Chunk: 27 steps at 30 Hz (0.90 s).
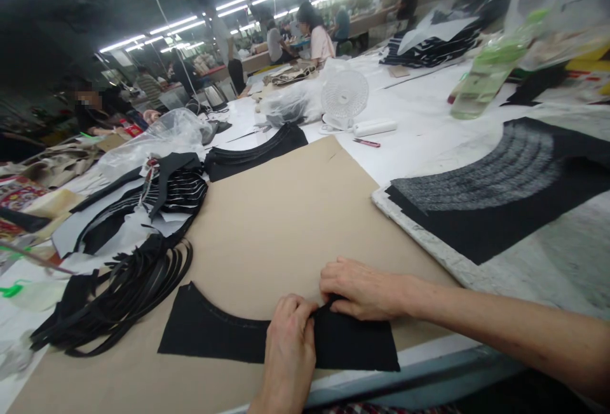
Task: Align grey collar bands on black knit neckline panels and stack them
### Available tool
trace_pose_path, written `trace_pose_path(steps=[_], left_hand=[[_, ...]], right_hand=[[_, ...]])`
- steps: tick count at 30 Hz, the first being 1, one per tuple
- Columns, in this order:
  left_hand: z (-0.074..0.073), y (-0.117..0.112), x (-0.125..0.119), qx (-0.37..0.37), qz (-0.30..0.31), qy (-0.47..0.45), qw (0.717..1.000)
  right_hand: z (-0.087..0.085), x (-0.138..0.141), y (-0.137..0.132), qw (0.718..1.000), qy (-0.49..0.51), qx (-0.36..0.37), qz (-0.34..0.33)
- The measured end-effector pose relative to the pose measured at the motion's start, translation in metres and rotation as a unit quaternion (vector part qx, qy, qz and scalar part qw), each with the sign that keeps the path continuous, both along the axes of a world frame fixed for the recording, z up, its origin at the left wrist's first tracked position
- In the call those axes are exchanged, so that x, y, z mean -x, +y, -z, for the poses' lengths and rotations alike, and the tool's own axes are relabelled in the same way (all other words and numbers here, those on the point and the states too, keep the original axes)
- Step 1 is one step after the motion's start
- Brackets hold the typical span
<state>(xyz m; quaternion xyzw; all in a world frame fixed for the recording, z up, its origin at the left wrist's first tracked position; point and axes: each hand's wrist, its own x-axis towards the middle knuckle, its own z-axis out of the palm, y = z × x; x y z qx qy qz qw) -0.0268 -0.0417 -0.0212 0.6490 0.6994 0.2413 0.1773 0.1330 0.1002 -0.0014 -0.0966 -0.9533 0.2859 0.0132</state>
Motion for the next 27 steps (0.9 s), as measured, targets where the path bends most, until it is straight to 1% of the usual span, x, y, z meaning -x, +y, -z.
trace_pose_path(steps=[3,6,10,12,14,18,21,24,27], left_hand=[[0.007,-0.005,-0.004,-0.069,0.005,0.021,0.997],[0.019,-0.014,-0.005,-0.136,0.017,0.064,0.988],[0.036,-0.031,0.001,-0.177,0.073,0.191,0.963],[0.042,-0.038,0.006,-0.185,0.094,0.242,0.948],[0.042,-0.042,0.009,-0.187,0.105,0.269,0.939],[0.035,-0.042,0.011,-0.195,0.119,0.280,0.932],[0.032,-0.043,0.008,-0.216,0.084,0.246,0.941],[0.031,-0.046,0.002,-0.233,0.043,0.200,0.951],[0.030,-0.048,0.000,-0.233,0.035,0.180,0.955]], right_hand=[[0.002,-0.003,-0.001,1.000,0.025,0.001,0.001],[0.004,-0.006,-0.003,0.999,0.048,-0.009,-0.006],[0.008,-0.010,-0.003,0.997,0.067,-0.027,-0.019],[0.010,-0.012,-0.002,0.996,0.075,-0.040,-0.026],[0.011,-0.014,-0.001,0.994,0.081,-0.057,-0.034],[0.013,-0.016,0.000,0.991,0.090,-0.088,-0.053],[0.014,-0.018,0.000,0.988,0.091,-0.109,-0.066],[0.014,-0.019,0.001,0.984,0.094,-0.129,-0.076],[0.013,-0.020,0.003,0.982,0.098,-0.139,-0.085]])
